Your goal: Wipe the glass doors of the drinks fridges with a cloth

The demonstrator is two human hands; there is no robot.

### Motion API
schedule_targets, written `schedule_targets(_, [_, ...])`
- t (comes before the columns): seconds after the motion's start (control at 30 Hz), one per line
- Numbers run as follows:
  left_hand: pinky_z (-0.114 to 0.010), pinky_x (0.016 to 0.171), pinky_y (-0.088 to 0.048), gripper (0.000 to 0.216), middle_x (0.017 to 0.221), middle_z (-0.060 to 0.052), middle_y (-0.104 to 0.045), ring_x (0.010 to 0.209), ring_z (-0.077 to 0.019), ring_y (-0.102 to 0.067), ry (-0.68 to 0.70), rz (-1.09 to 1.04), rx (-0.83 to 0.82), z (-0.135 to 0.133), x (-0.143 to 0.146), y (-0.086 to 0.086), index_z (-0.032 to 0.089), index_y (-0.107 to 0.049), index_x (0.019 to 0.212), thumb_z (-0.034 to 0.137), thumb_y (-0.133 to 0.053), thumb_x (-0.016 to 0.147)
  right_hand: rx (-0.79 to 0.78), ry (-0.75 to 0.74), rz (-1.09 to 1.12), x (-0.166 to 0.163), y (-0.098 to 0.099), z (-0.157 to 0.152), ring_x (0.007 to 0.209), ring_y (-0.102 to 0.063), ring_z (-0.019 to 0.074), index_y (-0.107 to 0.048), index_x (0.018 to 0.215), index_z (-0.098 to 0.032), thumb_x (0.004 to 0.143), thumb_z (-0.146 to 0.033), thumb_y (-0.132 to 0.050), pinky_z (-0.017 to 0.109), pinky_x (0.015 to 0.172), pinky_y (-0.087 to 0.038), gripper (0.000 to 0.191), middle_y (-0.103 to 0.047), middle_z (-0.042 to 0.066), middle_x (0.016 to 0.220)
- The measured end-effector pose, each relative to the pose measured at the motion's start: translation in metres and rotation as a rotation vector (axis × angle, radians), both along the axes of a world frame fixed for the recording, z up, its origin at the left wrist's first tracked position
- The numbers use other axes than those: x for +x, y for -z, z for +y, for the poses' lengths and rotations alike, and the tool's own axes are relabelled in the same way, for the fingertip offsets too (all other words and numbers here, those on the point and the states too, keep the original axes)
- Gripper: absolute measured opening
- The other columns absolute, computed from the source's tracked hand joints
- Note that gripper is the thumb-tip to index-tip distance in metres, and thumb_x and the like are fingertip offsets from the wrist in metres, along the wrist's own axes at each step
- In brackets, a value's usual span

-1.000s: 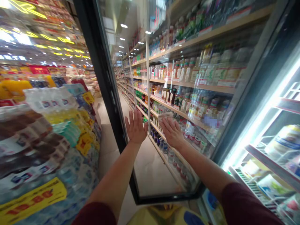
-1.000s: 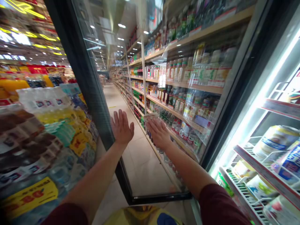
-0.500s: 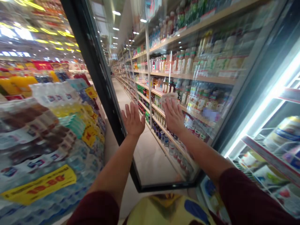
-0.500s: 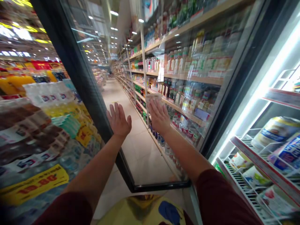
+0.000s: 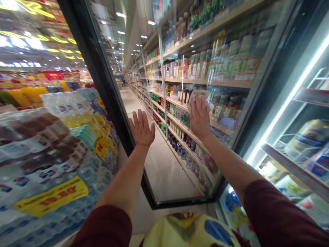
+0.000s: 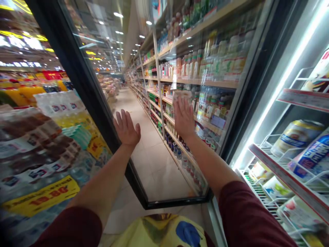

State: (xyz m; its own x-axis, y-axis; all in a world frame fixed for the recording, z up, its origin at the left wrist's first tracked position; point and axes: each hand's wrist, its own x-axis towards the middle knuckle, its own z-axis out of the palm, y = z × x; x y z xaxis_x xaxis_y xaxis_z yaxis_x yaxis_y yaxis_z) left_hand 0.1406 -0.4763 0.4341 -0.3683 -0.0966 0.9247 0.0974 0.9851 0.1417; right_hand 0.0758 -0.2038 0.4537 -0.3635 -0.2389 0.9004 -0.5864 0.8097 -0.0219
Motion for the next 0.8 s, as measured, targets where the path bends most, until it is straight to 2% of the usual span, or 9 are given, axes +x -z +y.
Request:
schedule_targets(0.07, [-0.057,0.134,0.001,0.078,0.169,-0.026,-0.030,0.165,-0.0336,-0.005,-0.004,-0.002,0.006,0.001,0.002,-0.001,-0.002,-0.041,0.159,0.054,-0.032,0.105,-0.012,0.004,0.014,0.002,0.008,0.007,0.164,-0.022,0.0293,-0.043,0.163,-0.015,0.109,-0.023,-0.030,0.058,0.134,-0.021,0.056,-0.033,0.013,0.171])
schedule_targets(0.2, [-0.056,0.134,0.003,0.077,0.169,-0.027,-0.029,0.165,-0.0342,-0.006,-0.008,-0.013,0.007,0.003,0.006,-0.002,-0.002,-0.041,0.159,0.052,-0.034,0.104,0.177,-0.146,0.013,0.005,0.035,0.017,0.157,-0.039,0.0224,-0.057,0.152,-0.014,0.109,-0.023,-0.025,0.044,0.134,-0.025,0.054,-0.053,0.013,0.159])
schedule_targets(0.27, [-0.056,0.134,0.003,0.077,0.169,-0.026,-0.028,0.165,-0.0344,-0.006,-0.015,-0.015,0.008,0.004,0.007,-0.002,-0.002,-0.041,0.159,0.052,-0.034,0.104,0.161,-0.141,0.010,0.002,0.028,0.022,0.160,-0.034,0.0220,-0.053,0.156,-0.015,0.110,-0.024,-0.025,0.045,0.135,-0.023,0.055,-0.049,0.012,0.163])
schedule_targets(0.4, [-0.055,0.134,0.001,0.077,0.170,-0.025,-0.027,0.165,-0.0335,-0.006,-0.042,-0.021,0.010,0.006,0.010,-0.002,0.000,-0.040,0.160,0.051,-0.034,0.103,-0.048,-0.015,0.010,-0.006,0.004,0.030,0.165,-0.017,0.0277,-0.041,0.164,-0.016,0.108,-0.023,-0.029,0.058,0.136,-0.017,0.058,-0.031,0.011,0.172])
schedule_targets(0.47, [-0.055,0.134,0.002,0.077,0.170,-0.024,-0.027,0.165,-0.0331,-0.006,-0.040,-0.021,0.012,0.006,0.011,-0.002,0.000,-0.039,0.161,0.051,-0.035,0.103,-0.066,0.000,-0.003,-0.002,0.016,0.031,0.165,-0.020,0.0294,-0.043,0.163,-0.015,0.107,-0.023,-0.029,0.059,0.135,-0.020,0.058,-0.033,0.012,0.171])
schedule_targets(0.57, [-0.054,0.135,0.003,0.077,0.170,-0.023,-0.029,0.165,-0.0325,-0.006,-0.031,-0.013,0.017,0.007,0.014,-0.001,0.002,-0.038,0.161,0.051,-0.036,0.102,0.073,-0.084,-0.024,0.007,0.050,0.033,0.159,-0.036,0.0291,-0.053,0.156,-0.019,0.106,-0.023,-0.033,0.056,0.133,-0.030,0.055,-0.047,0.010,0.164])
schedule_targets(0.63, [-0.054,0.135,0.004,0.077,0.170,-0.023,-0.029,0.165,-0.0324,-0.006,-0.034,-0.015,0.018,0.008,0.015,-0.002,0.002,-0.038,0.162,0.051,-0.036,0.102,0.141,-0.131,-0.028,0.009,0.057,0.037,0.156,-0.041,0.0265,-0.055,0.155,-0.024,0.105,-0.023,-0.035,0.052,0.133,-0.032,0.054,-0.052,0.007,0.160])
schedule_targets(0.7, [-0.054,0.135,0.004,0.078,0.170,-0.023,-0.029,0.165,-0.0325,-0.005,-0.031,-0.025,0.023,0.009,0.017,-0.002,0.001,-0.038,0.162,0.050,-0.036,0.102,0.100,-0.109,-0.026,0.004,0.043,0.042,0.159,-0.036,0.0259,-0.049,0.158,-0.024,0.106,-0.024,-0.032,0.053,0.134,-0.029,0.055,-0.048,0.007,0.164])
schedule_targets(0.8, [-0.054,0.135,0.005,0.078,0.170,-0.024,-0.028,0.165,-0.0329,-0.003,-0.024,-0.038,0.039,0.011,0.019,-0.003,0.000,-0.038,0.161,0.049,-0.038,0.101,-0.063,-0.015,0.003,-0.007,0.011,0.050,0.165,-0.020,0.0277,-0.040,0.164,-0.016,0.109,-0.027,-0.026,0.058,0.135,-0.022,0.058,-0.033,0.011,0.172])
